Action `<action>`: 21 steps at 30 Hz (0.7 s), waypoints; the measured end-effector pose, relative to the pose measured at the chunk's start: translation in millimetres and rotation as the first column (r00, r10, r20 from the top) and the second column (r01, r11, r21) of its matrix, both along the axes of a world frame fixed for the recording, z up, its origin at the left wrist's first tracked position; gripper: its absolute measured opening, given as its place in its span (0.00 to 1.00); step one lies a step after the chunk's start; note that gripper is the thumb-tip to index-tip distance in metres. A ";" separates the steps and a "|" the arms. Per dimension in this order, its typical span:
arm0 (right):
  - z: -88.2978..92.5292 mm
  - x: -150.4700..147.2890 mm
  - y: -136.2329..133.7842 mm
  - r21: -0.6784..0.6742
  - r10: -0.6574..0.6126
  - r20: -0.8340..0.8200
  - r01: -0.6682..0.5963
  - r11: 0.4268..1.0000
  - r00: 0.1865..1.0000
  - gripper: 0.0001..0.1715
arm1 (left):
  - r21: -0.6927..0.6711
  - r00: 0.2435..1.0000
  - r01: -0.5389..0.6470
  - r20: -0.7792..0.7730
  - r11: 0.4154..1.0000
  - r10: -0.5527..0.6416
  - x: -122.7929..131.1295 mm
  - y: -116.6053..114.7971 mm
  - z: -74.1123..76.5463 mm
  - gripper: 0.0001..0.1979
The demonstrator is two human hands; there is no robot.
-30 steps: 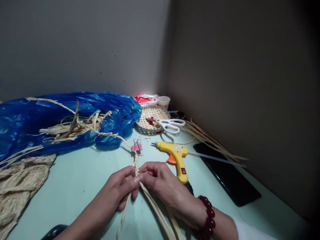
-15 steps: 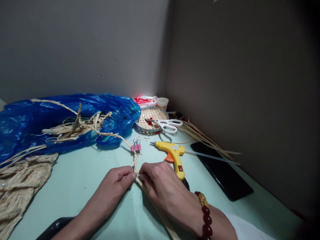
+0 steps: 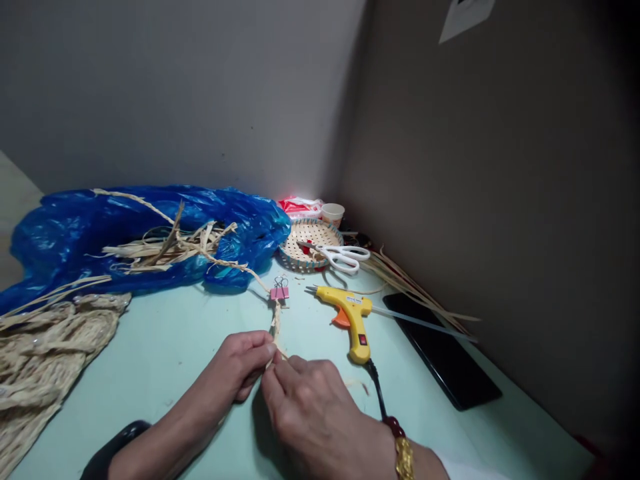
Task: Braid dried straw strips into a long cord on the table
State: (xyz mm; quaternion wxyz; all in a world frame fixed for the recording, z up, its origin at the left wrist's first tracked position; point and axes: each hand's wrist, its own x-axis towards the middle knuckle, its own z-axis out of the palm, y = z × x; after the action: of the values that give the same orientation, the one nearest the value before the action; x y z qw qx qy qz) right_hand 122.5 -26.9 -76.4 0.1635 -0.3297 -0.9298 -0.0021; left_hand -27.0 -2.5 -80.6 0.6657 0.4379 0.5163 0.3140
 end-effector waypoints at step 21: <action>-3.7 11.4 43.7 -0.838 -0.532 -0.393 -0.055 0.542 0.750 0.13 | 0.241 0.930 0.203 -0.352 0.949 -0.110 -3.2 4.5 2.3 0.11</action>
State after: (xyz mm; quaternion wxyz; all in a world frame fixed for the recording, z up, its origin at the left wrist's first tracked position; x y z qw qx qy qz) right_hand 133.9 16.7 -80.2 0.2826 -0.4804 -0.6597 0.5042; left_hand -30.2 2.0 -78.3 0.5250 0.6123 0.5362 0.2487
